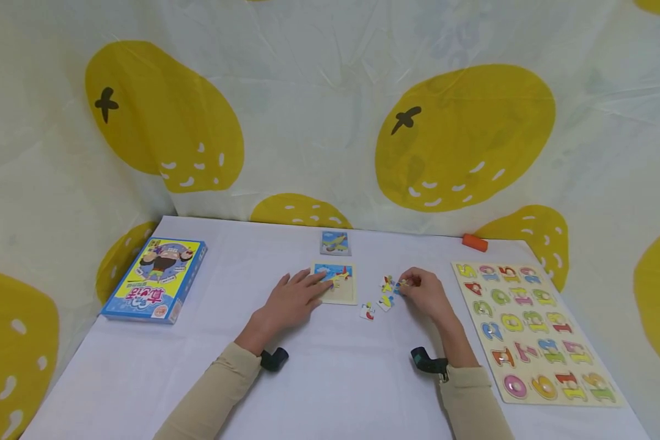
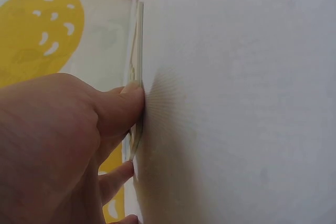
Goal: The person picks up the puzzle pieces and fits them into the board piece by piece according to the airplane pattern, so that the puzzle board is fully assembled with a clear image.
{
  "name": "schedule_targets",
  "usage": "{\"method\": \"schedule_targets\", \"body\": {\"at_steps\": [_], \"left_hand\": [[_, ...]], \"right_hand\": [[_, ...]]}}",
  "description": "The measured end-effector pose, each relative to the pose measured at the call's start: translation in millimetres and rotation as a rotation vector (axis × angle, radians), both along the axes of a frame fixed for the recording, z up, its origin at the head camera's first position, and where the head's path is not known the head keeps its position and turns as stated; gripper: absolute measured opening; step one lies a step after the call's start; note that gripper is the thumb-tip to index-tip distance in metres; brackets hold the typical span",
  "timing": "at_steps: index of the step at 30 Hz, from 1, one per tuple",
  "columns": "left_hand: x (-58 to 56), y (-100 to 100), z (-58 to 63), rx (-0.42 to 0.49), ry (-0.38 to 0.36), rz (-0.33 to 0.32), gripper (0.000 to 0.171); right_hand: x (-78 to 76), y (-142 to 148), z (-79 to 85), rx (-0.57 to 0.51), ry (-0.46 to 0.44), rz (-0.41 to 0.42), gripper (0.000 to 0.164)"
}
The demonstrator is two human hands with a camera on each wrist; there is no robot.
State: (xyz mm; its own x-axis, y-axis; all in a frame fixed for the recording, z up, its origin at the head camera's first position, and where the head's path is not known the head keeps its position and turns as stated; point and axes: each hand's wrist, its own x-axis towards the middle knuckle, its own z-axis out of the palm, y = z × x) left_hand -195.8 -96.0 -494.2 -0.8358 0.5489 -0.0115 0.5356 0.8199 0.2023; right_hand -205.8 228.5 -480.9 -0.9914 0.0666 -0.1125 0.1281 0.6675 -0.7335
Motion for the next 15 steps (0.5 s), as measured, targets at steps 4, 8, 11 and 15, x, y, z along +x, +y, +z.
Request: {"method": "schedule_targets", "body": {"at_steps": [4,8,11,15], "left_hand": [[1.0,0,1.4,0.01,-0.003,0.0,0.05],[1.5,0,2.1,0.023,-0.009,-0.004,0.05],[1.4,1,2.3,0.028,-0.008,-0.008,0.05],[0.9,1,2.2,0.02,-0.003,-0.003,0.05]], "right_hand": [[-2.8,-6,2.2,-0.054,0.026,0.028,0.012],[-6.2,-19,3.7,-0.105,0.06,0.055,0.011],[-7.9,-28,2.5,-0.149,0.069,0.065,0.009],[-7.8,-39,-0.2,-0.234,0.058,0.079,0.012]]}}
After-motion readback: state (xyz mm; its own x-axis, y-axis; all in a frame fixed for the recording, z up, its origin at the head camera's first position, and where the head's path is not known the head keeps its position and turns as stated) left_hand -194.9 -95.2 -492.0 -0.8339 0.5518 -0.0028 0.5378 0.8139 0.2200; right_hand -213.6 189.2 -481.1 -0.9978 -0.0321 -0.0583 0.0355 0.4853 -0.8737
